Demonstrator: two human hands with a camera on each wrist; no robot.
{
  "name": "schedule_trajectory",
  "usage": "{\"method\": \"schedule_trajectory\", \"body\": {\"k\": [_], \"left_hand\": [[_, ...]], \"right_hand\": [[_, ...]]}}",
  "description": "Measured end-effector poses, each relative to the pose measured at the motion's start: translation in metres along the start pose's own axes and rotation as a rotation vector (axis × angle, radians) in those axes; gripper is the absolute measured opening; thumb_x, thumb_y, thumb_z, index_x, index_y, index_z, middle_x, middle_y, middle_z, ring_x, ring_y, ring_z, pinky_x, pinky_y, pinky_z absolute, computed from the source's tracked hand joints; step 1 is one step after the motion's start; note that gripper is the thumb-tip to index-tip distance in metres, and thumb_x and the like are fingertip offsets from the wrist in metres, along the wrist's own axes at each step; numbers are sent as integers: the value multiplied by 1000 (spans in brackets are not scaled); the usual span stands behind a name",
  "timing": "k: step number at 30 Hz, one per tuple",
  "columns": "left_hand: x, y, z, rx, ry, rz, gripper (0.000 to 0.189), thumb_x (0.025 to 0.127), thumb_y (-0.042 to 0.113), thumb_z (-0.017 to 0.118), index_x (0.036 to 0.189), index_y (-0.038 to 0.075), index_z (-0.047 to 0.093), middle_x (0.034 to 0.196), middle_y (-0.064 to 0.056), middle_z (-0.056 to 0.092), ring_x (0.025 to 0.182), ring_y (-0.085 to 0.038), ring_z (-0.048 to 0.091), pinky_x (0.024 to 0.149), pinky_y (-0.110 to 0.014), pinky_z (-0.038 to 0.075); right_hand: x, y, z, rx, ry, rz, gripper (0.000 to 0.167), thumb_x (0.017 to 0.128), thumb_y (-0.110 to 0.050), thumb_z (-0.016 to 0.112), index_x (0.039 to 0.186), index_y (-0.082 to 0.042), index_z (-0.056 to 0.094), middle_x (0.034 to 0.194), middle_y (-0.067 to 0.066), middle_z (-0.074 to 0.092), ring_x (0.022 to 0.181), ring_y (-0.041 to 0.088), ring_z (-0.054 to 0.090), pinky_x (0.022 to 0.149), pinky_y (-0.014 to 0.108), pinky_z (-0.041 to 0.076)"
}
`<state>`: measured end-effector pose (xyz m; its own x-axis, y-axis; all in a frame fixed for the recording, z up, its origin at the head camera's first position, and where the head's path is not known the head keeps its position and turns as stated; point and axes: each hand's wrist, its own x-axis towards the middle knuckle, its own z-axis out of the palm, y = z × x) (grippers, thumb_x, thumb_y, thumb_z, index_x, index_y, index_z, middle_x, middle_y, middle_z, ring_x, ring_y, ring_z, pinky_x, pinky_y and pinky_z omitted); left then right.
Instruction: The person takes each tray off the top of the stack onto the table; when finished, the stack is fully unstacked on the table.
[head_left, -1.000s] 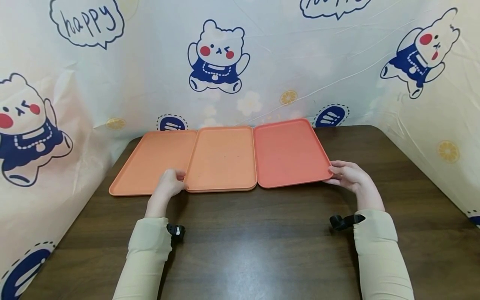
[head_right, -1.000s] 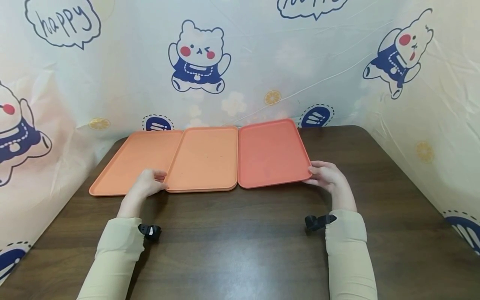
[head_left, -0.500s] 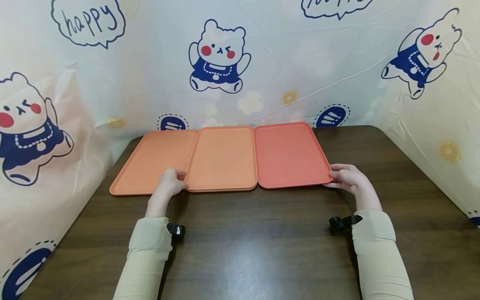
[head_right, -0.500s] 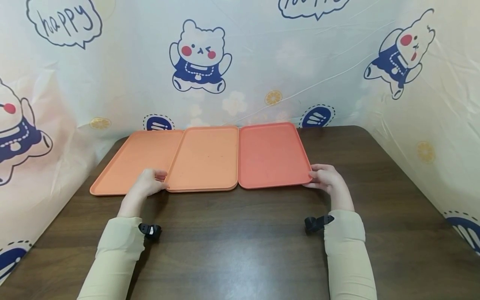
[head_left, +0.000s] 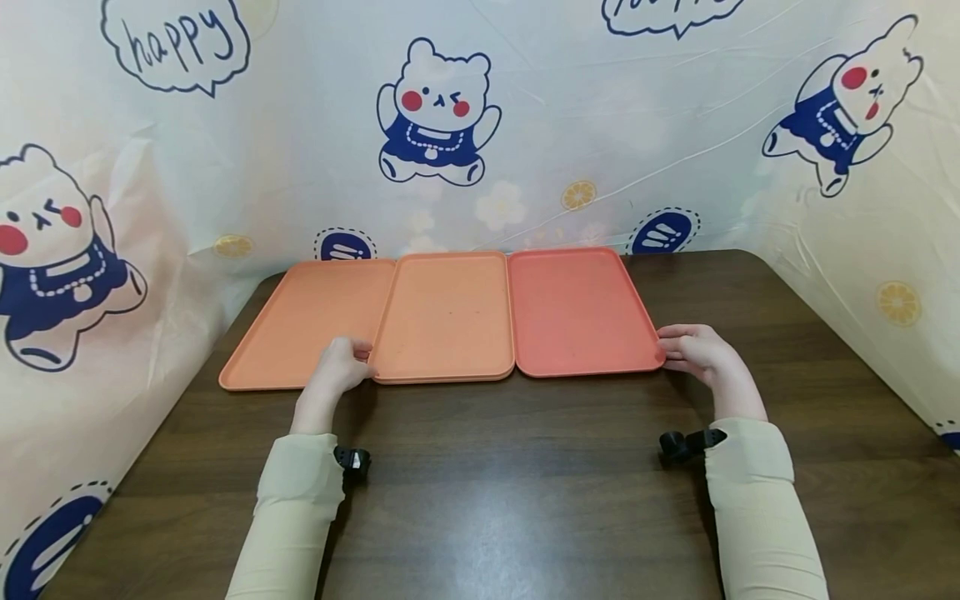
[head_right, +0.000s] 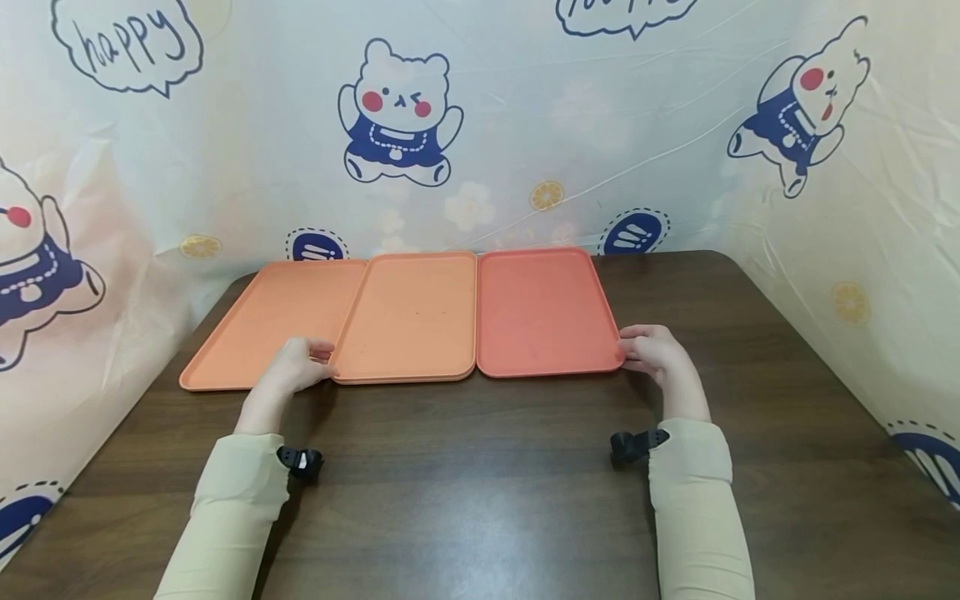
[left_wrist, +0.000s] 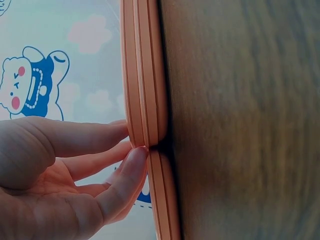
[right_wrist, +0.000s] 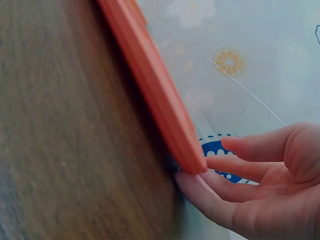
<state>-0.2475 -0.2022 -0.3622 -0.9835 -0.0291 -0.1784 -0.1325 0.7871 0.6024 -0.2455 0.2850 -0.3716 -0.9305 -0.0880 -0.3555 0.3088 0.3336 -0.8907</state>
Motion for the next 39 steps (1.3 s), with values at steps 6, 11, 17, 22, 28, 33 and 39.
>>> {"method": "schedule_trajectory", "body": {"k": [6, 11, 17, 22, 28, 33, 39], "left_hand": [[1, -1, -1, -3, 1, 3, 46, 85, 0, 60, 128, -13, 49, 124, -30, 54, 112, -39, 53, 96, -46, 45], [1, -3, -1, 0, -1, 5, 46, 85, 0, 60, 127, -12, 49, 124, -30, 54, 112, -39, 53, 94, -46, 46], [2, -3, -1, 0, -3, 6, 46, 85, 1, 59, 128, -12, 49, 124, -29, 54, 112, -39, 53, 93, -45, 47], [1, -3, -2, 13, -3, 12, 47, 85, 2, 59, 129, -12, 48, 125, -30, 54, 113, -39, 52, 93, -46, 46], [1, -3, -1, 13, -7, 5, 48, 86, 3, 60, 130, -11, 48, 126, -30, 53, 114, -39, 52, 95, -46, 46], [2, -3, -1, 14, -6, -2, 48, 86, 3, 60, 130, -10, 48, 127, -29, 53, 115, -39, 51, 96, -46, 45], [2, -2, 0, 13, -5, 1, 48, 86, 3, 59, 130, -11, 47, 127, -30, 52, 115, -40, 51, 96, -47, 45]], "right_hand": [[-1, -2, 1, 8, -1, -11, 56, 98, -13, 44, 143, 11, 23, 143, 29, 33, 88, 0, 60, 97, 28, 45], [0, -2, 2, 30, -14, -17, 58, 98, -13, 43, 145, 10, 19, 144, 29, 30, 88, -3, 59, 92, 22, 49], [-1, -4, 1, 16, -5, -21, 57, 100, -16, 39, 147, 7, 16, 150, 28, 26, 113, 13, 55, 104, 32, 38], [-3, -8, 3, 29, 7, -27, 58, 100, -17, 38, 148, 5, 13, 152, 27, 23, 135, 33, 34, 109, 38, 31], [-4, -11, 3, 22, 7, -43, 61, 100, -19, 40, 149, 4, 12, 151, 27, 24, 131, 30, 38, 110, 41, 31], [-4, -12, 4, 36, 3, -34, 62, 100, -19, 40, 149, 3, 11, 152, 26, 22, 134, 33, 33, 113, 43, 27], [-2, -11, 6, 34, -1, -45, 65, 99, -24, 43, 149, 4, 11, 152, 26, 20, 133, 33, 32, 114, 46, 25]]}}
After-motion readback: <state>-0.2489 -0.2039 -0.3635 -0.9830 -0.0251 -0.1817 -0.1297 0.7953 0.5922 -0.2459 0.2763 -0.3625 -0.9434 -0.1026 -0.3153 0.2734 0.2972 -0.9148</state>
